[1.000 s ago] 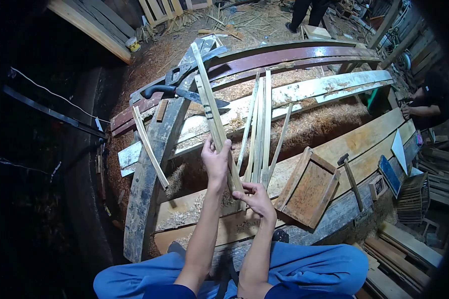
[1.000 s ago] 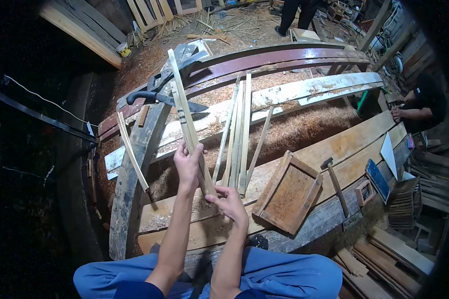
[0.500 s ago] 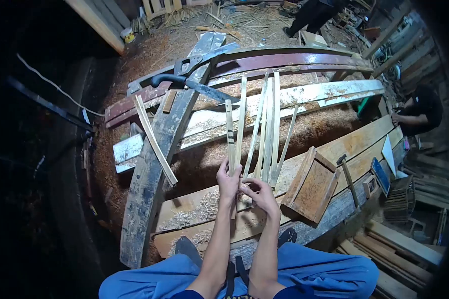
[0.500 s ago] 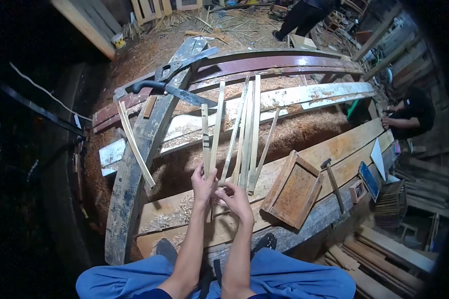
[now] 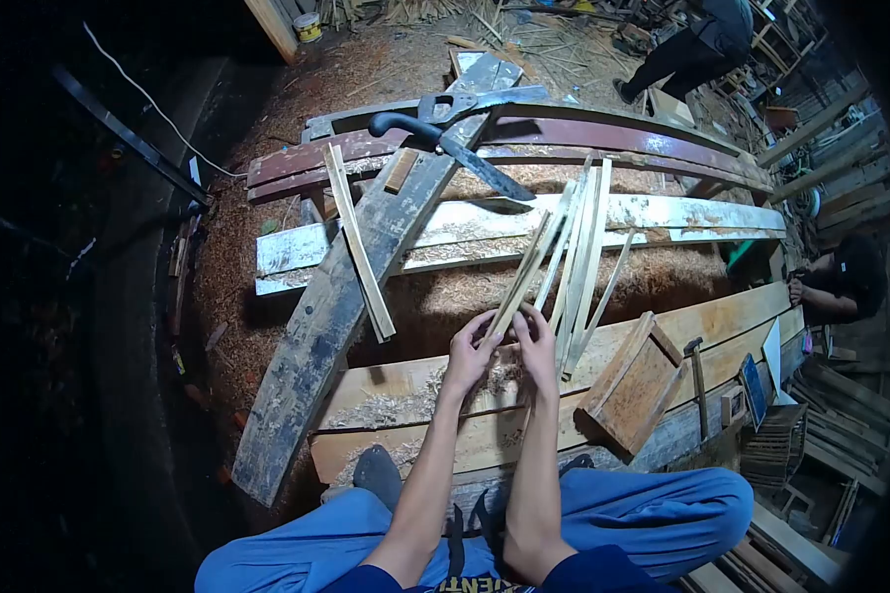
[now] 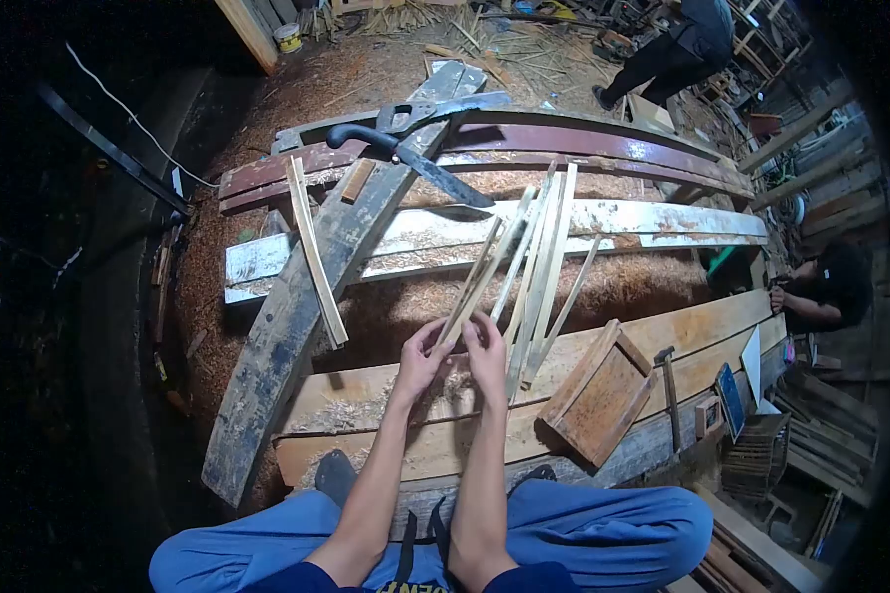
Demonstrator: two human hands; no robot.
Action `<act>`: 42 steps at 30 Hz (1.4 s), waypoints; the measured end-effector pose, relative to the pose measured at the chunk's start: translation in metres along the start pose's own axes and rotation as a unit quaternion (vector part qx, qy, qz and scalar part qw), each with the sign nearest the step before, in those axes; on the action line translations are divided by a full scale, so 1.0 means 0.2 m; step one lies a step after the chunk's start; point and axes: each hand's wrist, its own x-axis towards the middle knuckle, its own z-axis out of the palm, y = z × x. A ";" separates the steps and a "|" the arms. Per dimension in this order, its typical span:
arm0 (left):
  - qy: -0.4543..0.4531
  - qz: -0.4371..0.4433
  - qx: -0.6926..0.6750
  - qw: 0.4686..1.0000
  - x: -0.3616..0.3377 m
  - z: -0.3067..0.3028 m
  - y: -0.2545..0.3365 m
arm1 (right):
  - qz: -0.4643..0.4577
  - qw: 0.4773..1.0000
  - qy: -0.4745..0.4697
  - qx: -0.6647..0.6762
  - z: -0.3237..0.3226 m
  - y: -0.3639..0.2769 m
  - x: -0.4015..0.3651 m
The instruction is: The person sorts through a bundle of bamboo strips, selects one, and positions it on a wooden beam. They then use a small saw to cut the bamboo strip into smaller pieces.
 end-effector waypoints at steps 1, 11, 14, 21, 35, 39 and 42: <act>-0.003 -0.002 0.002 1.000 0.00 0.00 0.01 | 0.028 0.999 -0.025 0.037 0.00 -0.04 0.04; 0.029 0.065 0.109 0.992 0.01 -0.02 0.00 | -0.016 0.998 -0.034 -0.040 0.01 0.01 0.12; 0.064 0.083 0.099 0.990 -0.01 0.01 -0.01 | -0.046 0.998 -0.023 -0.032 0.04 0.13 0.15; 0.074 0.052 0.219 0.972 -0.07 0.08 0.11 | -0.059 0.998 0.002 -0.010 0.06 0.12 0.14; 0.086 0.047 0.305 0.947 -0.14 0.05 0.25 | -0.053 0.980 0.143 0.129 -0.15 -0.19 0.17; 0.116 0.157 0.416 0.888 -0.14 -0.07 0.26 | -0.074 0.956 0.208 0.192 -0.32 -0.27 0.20; 0.137 0.128 0.288 0.939 -0.11 -0.13 0.22 | -0.072 0.954 0.211 0.202 -0.35 -0.26 0.20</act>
